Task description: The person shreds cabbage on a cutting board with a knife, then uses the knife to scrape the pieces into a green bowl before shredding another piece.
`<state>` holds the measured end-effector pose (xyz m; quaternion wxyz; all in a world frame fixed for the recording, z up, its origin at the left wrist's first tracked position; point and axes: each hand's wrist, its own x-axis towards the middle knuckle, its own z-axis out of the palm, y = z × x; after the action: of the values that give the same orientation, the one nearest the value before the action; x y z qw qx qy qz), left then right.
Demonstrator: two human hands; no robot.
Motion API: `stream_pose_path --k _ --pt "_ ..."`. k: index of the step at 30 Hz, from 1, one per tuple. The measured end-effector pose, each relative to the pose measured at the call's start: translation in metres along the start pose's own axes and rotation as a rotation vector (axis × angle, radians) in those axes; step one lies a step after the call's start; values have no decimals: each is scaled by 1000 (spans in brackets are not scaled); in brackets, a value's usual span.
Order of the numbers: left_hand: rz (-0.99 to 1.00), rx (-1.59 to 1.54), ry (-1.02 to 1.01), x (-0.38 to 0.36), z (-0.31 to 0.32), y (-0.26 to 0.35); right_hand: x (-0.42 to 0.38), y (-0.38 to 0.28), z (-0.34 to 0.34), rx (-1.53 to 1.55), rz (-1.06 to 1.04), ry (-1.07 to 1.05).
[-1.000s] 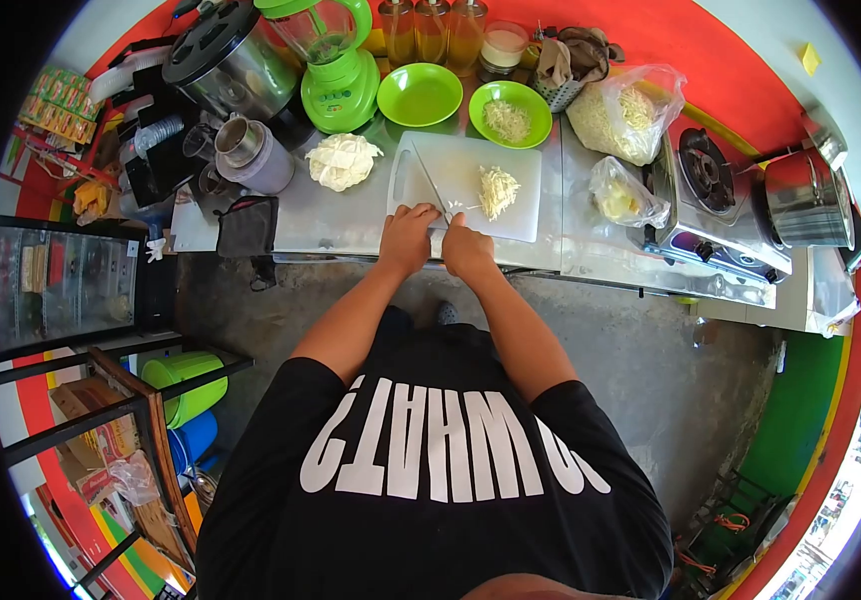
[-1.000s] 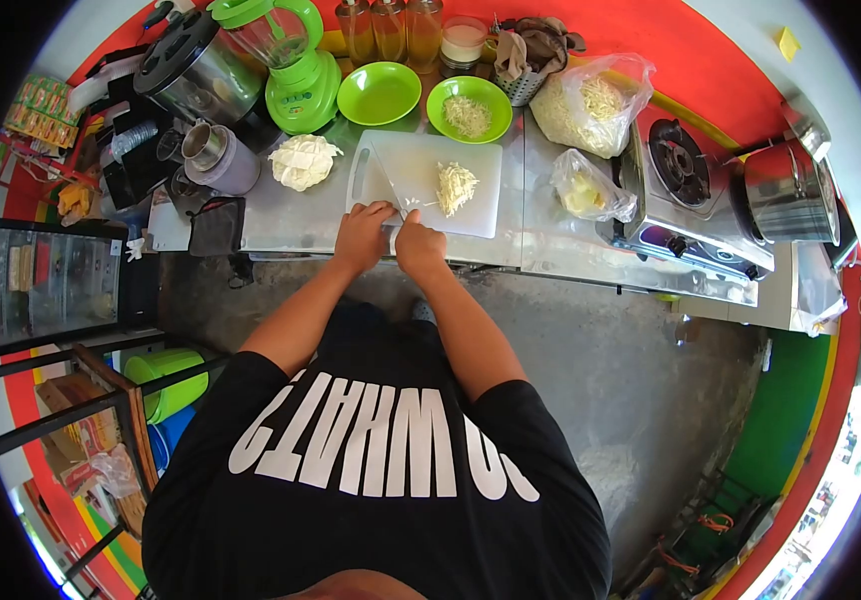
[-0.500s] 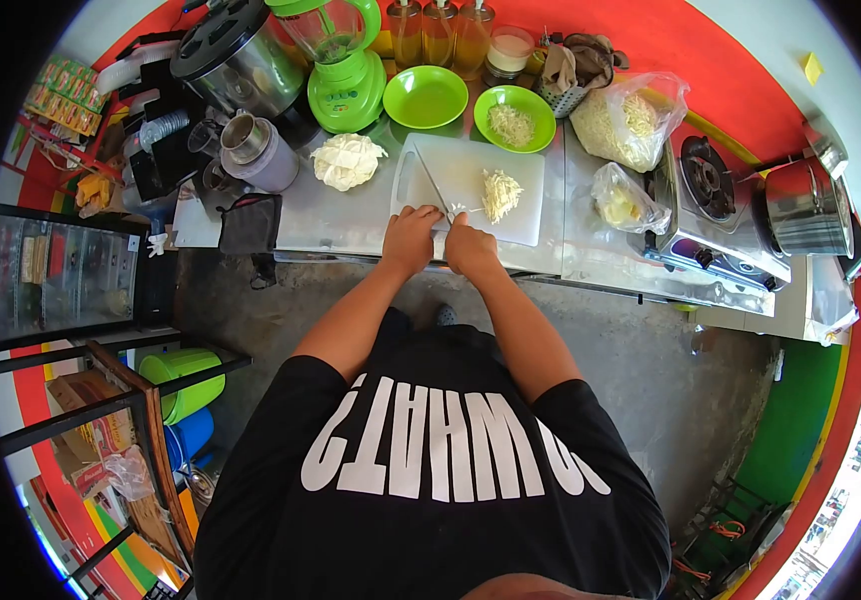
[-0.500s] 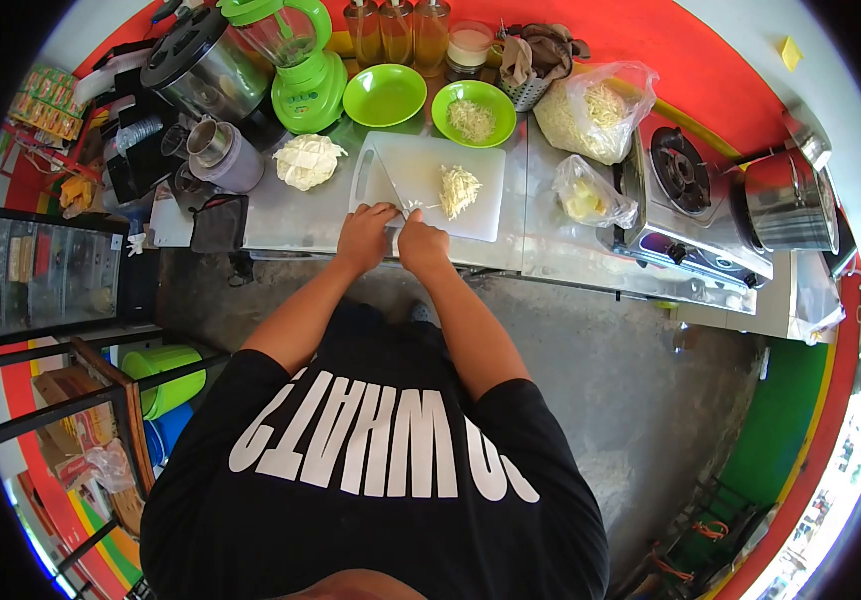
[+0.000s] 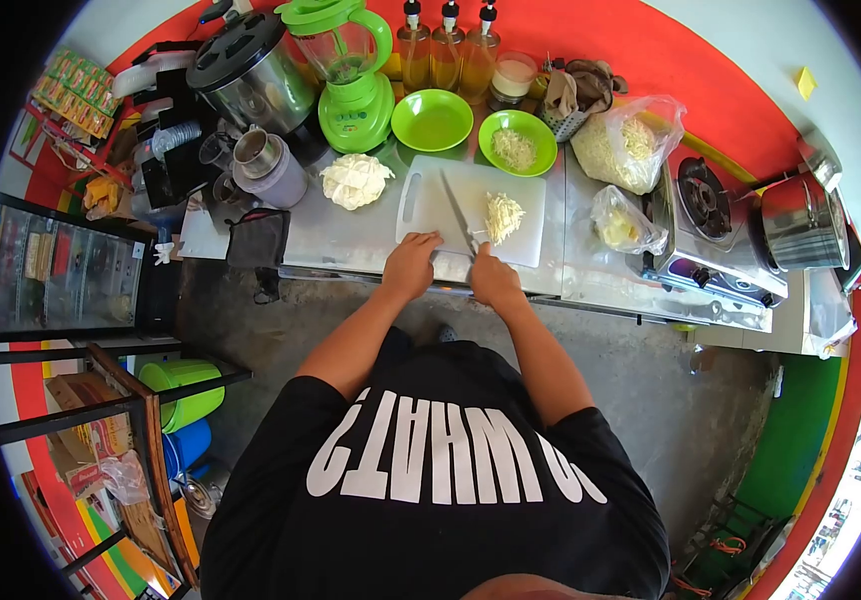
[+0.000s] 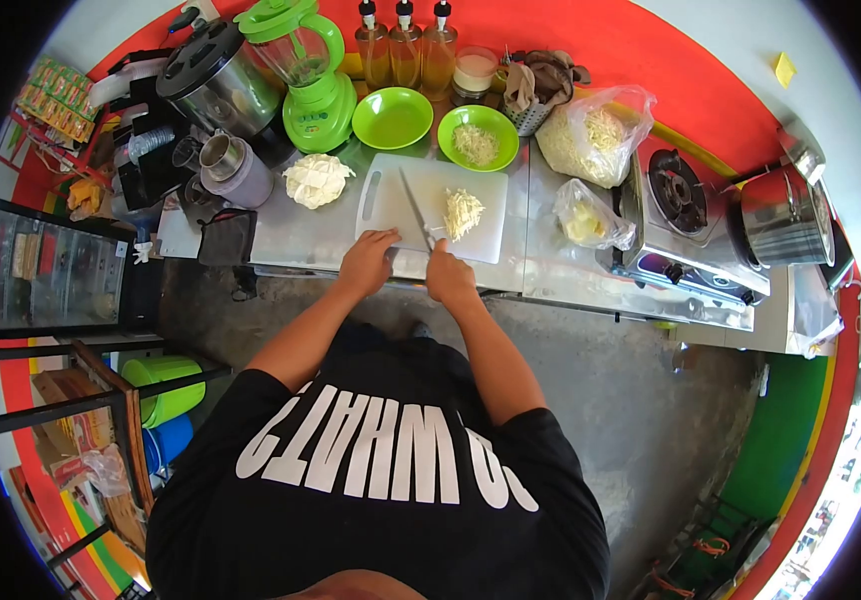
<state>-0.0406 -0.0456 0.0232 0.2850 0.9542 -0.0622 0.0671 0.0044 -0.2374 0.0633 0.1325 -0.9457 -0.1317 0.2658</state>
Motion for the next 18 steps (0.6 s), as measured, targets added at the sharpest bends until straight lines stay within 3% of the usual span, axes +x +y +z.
stream_pose_path --k 7,9,13,15,18 --pt "-120 -75 22 -9 -14 14 -9 25 -10 43 -1 117" --pt "-145 -82 29 -14 -16 15 -15 30 -7 27 -154 76" --pt "-172 -151 81 -20 -13 -2 -21 45 8 120 -245 75" --pt "-149 -168 84 -22 -15 -7 -23 58 13 323 -306 43" --pt "-157 -155 93 -23 -19 -11 -30 77 15 328 -226 88"
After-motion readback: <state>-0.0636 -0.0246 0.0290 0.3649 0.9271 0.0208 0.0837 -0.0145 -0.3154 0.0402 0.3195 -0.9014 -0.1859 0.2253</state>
